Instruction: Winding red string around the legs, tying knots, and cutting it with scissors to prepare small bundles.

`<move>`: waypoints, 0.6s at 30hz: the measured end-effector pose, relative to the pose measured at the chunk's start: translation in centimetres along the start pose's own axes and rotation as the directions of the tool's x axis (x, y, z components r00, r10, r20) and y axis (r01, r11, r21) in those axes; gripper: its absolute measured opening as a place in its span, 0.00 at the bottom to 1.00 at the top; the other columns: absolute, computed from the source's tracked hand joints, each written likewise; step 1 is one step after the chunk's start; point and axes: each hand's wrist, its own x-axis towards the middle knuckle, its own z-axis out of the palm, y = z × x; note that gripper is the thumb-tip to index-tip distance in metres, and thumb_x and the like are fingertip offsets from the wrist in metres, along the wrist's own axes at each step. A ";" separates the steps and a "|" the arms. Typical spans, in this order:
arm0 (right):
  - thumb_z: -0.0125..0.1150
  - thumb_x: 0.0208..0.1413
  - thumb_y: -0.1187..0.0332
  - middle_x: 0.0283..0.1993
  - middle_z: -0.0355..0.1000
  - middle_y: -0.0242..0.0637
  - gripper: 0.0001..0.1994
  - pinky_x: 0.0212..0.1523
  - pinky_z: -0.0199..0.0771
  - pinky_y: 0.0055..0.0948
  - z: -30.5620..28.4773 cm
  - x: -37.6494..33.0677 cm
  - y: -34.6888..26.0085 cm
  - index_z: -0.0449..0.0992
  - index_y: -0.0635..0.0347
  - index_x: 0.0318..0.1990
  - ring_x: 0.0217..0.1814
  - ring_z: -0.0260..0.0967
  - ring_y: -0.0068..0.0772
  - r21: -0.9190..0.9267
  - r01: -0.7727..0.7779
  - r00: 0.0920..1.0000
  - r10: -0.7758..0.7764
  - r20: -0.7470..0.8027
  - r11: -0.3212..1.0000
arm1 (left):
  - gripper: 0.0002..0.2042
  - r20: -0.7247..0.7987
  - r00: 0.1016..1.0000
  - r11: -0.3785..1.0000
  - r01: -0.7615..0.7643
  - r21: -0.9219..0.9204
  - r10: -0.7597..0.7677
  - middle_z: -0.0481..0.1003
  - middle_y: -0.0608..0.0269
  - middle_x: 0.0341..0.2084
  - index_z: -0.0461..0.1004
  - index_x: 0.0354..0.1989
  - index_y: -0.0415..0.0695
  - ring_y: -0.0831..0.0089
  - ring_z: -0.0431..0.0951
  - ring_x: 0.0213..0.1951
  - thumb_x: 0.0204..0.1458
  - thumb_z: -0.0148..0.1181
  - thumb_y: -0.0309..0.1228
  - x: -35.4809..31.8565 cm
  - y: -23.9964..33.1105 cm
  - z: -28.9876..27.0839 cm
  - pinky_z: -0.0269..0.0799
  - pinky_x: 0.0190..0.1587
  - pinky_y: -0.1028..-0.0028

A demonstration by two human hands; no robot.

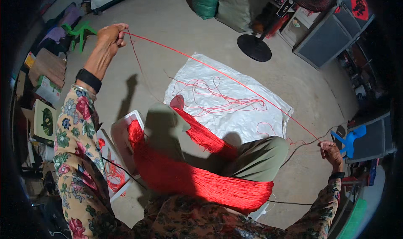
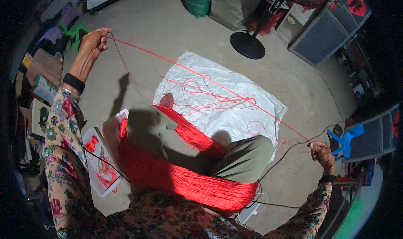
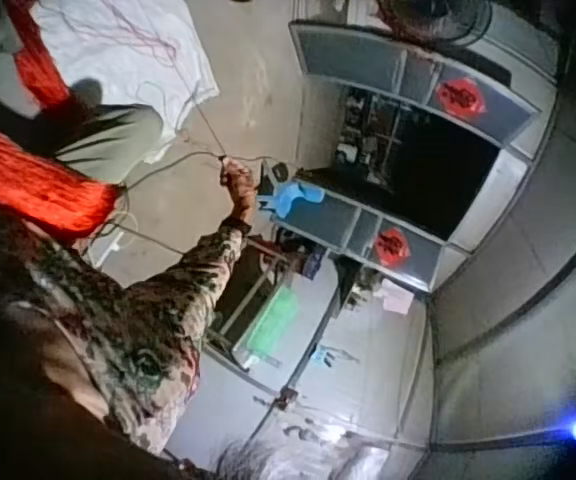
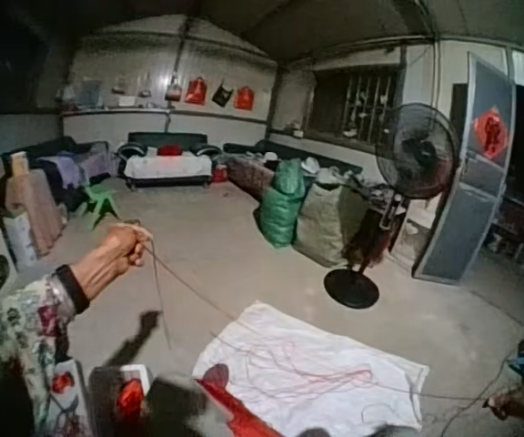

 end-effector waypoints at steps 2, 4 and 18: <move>0.59 0.56 0.63 0.14 0.61 0.26 0.10 0.13 0.52 0.20 -1.5 1.6 2.6 0.75 0.61 0.32 0.13 0.55 0.17 0.003 -0.015 0.997 0.015 -0.074 1.000 | 0.06 0.026 0.999 0.999 0.042 -0.010 -0.041 0.64 0.67 0.12 0.73 0.33 0.36 0.79 0.57 0.11 0.55 0.54 0.27 1.2 -0.7 2.7 0.58 0.16 0.76; 0.59 0.56 0.60 0.14 0.59 0.25 0.12 0.14 0.53 0.19 -2.5 4.3 4.7 0.74 0.60 0.33 0.13 0.55 0.17 -0.075 0.004 0.989 -0.015 -0.145 0.997 | 0.08 0.197 0.975 0.958 0.148 -0.244 -0.101 0.68 0.65 0.17 0.72 0.34 0.37 0.75 0.66 0.14 0.54 0.57 0.30 1.4 -1.3 9.7 0.65 0.18 0.76; 0.53 0.61 0.65 0.23 0.61 0.24 0.10 0.20 0.61 0.15 27.6 17.9 -20.1 0.68 0.63 0.43 0.22 0.58 0.16 0.823 -0.072 0.880 -0.352 0.318 0.564 | 0.26 0.943 0.218 0.824 0.559 0.090 -0.251 0.76 0.56 0.27 0.71 0.42 0.31 0.73 0.75 0.28 0.59 0.48 0.49 -12.2 -11.1 26.0 0.72 0.38 0.77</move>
